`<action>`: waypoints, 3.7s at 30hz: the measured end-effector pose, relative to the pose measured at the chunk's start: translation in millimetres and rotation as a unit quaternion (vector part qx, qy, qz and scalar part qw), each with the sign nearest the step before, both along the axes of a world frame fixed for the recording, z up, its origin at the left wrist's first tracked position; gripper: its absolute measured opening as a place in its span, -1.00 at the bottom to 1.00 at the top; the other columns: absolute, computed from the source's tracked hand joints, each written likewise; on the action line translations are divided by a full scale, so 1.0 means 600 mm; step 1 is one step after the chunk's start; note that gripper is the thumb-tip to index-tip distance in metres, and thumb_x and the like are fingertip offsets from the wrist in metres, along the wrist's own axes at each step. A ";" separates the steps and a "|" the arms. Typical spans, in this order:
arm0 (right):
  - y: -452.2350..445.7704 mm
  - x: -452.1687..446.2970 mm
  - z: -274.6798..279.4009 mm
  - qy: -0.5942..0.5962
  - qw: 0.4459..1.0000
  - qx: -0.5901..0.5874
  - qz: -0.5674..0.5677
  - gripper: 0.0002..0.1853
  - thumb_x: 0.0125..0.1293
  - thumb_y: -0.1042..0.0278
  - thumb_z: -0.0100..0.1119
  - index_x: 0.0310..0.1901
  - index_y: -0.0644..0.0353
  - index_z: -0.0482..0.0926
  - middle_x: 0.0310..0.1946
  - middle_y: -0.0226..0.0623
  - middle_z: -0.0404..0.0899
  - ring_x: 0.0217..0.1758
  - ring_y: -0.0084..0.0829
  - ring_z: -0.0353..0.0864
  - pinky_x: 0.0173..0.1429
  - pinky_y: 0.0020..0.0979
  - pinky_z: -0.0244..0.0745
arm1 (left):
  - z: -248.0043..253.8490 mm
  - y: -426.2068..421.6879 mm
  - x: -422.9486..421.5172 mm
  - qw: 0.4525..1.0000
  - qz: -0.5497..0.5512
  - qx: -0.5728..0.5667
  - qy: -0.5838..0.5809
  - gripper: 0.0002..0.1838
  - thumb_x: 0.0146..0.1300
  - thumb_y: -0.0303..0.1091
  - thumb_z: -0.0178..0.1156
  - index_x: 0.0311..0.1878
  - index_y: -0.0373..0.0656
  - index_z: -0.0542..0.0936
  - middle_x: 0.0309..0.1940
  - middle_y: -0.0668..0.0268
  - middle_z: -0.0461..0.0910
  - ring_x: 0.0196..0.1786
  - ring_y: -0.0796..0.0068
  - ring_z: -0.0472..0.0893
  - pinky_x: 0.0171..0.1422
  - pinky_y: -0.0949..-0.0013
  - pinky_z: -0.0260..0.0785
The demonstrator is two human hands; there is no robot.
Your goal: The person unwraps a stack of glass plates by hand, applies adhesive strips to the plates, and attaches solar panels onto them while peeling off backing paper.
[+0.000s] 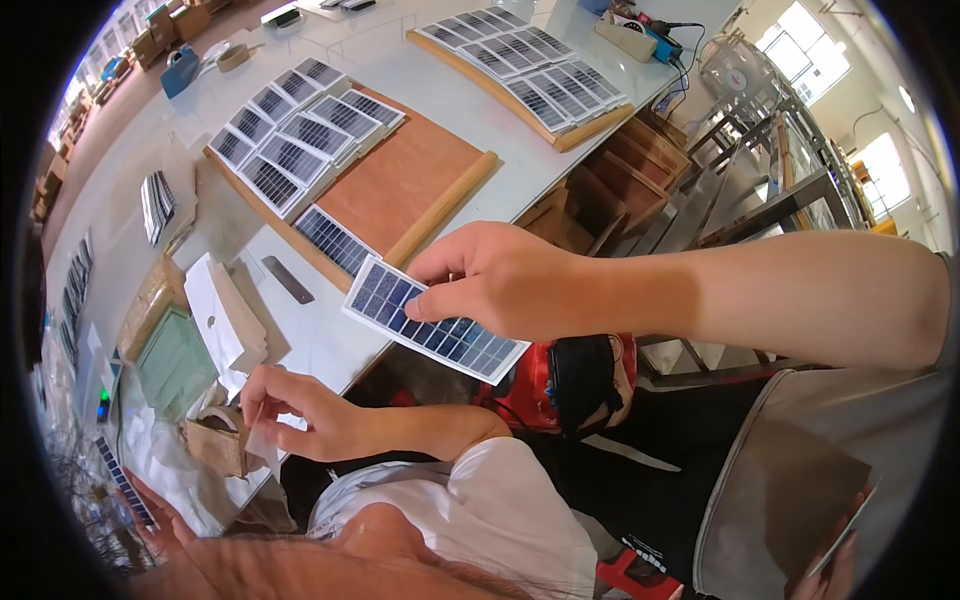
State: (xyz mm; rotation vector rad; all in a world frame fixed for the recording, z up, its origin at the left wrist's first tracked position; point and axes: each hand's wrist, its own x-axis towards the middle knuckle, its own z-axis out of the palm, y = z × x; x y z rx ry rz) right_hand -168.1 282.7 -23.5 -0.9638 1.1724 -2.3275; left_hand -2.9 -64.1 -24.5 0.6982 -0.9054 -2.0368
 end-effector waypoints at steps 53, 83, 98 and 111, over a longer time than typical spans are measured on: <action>-0.095 0.144 -0.024 0.195 0.973 0.072 -0.099 -0.85 0.46 0.45 0.07 -0.08 0.37 0.50 -0.26 -0.22 0.46 -0.25 -0.35 0.49 -0.19 -0.35 0.40 | -0.110 0.153 0.029 0.931 -0.324 -0.158 -0.056 -0.56 0.44 -0.32 0.18 0.32 -0.18 0.37 -0.01 0.15 0.59 -0.16 0.52 0.60 -0.10 0.47 0.52; -0.019 -0.083 -0.001 0.391 0.672 0.528 -0.341 -0.17 0.04 0.02 0.52 0.31 0.21 0.39 0.07 0.07 0.46 0.14 0.04 0.46 0.21 -0.15 0.42 | -0.011 0.172 0.019 0.995 -0.081 -0.066 -0.002 -0.47 0.44 -0.33 0.07 0.43 -0.17 0.26 0.15 0.35 0.49 0.03 0.63 0.54 -0.04 0.52 0.45; -0.086 -0.030 0.095 0.473 0.751 0.396 -0.238 -0.78 0.14 0.52 0.40 -0.15 0.17 0.66 -0.25 -0.21 0.61 -0.15 -0.16 0.60 -0.07 -0.24 0.51 | 0.049 0.109 0.027 0.998 0.019 -0.060 0.020 -0.70 0.54 -0.32 -0.06 0.24 -0.19 0.37 -0.28 0.51 0.55 -0.45 0.91 0.45 -0.41 0.75 0.30; -0.066 -0.064 0.063 0.435 0.629 0.546 -0.341 -0.87 0.31 0.43 0.23 -0.14 0.21 0.58 -0.25 -0.14 0.59 -0.16 -0.06 0.61 -0.10 -0.17 0.49 | 0.007 0.067 0.071 0.998 0.007 0.048 0.041 -0.48 0.49 -0.26 -0.01 0.45 -0.20 0.29 0.16 0.31 0.58 0.16 0.50 0.62 0.18 0.39 0.53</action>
